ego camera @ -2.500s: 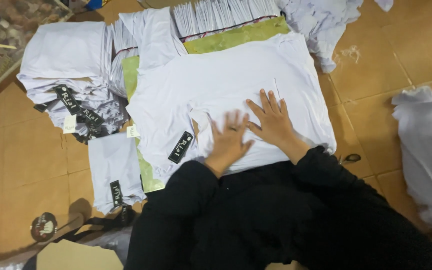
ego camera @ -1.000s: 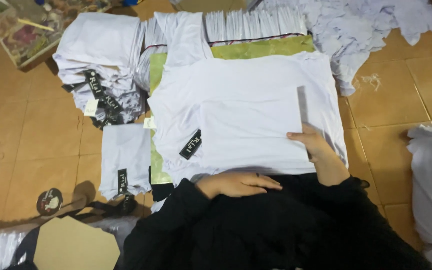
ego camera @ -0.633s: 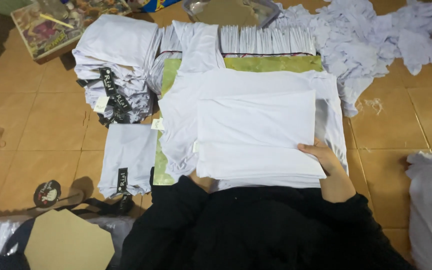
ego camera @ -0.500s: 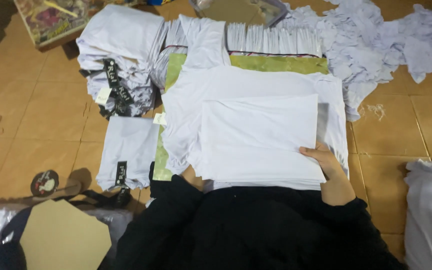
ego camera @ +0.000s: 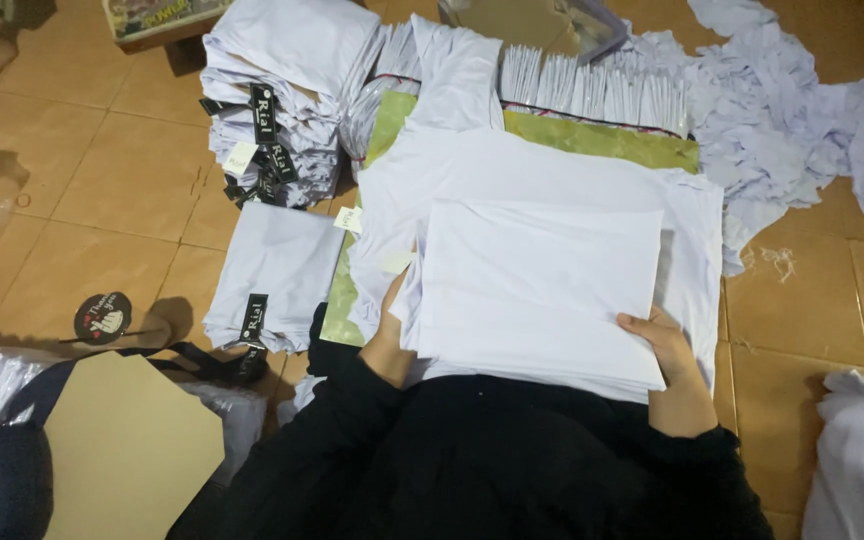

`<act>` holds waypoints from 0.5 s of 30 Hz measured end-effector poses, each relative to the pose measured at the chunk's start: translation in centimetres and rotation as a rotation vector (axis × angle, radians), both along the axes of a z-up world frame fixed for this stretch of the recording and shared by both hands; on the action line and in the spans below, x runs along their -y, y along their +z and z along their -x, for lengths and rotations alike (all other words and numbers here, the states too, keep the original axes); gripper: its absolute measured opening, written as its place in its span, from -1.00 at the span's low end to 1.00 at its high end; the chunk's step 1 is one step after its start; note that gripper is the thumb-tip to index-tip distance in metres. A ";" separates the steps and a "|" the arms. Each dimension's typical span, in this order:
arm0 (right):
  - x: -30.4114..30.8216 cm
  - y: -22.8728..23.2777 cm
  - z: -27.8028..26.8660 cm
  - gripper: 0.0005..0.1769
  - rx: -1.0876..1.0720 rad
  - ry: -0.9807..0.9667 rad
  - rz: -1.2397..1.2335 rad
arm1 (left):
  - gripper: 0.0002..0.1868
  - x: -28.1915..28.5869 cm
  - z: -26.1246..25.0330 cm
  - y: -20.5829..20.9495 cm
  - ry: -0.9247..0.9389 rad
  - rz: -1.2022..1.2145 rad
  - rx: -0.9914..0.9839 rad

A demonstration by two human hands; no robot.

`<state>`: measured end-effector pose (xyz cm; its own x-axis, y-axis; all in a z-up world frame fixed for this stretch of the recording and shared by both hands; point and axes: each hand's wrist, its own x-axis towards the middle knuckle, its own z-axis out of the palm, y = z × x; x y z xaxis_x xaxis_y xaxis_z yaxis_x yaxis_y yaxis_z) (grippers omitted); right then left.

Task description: The person folds white t-shirts on the floor. They place a cardboard insert inside each shirt, fold the sleeves and sides, and then fold the bottom up. The folded shirts are stacked on top of each other.

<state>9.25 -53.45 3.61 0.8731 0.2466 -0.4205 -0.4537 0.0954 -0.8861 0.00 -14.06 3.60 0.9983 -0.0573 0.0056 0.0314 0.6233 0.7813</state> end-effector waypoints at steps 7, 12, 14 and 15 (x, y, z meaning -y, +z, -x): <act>0.2 0.6 1.0 -0.44 -0.007 -0.006 -0.030 | -0.33 -2.3 -0.6 1.1 0.214 0.045 0.023; -2.5 4.7 2.5 -0.43 -0.010 0.008 0.014 | 0.03 -2.6 -0.1 0.3 0.170 -0.090 -0.247; -3.2 6.0 3.0 -0.42 -0.010 0.012 0.030 | 0.15 -2.4 -0.4 -0.9 0.132 -0.083 -0.324; -3.5 6.6 3.2 -0.42 -0.008 0.010 0.043 | -0.10 -2.4 -0.6 -1.3 0.092 0.032 -0.355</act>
<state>6.04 -49.99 10.19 0.8671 0.2368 -0.4382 -0.4618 0.0526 -0.8854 0.60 -11.62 2.27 0.9394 0.0270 -0.3418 0.2400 0.6601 0.7118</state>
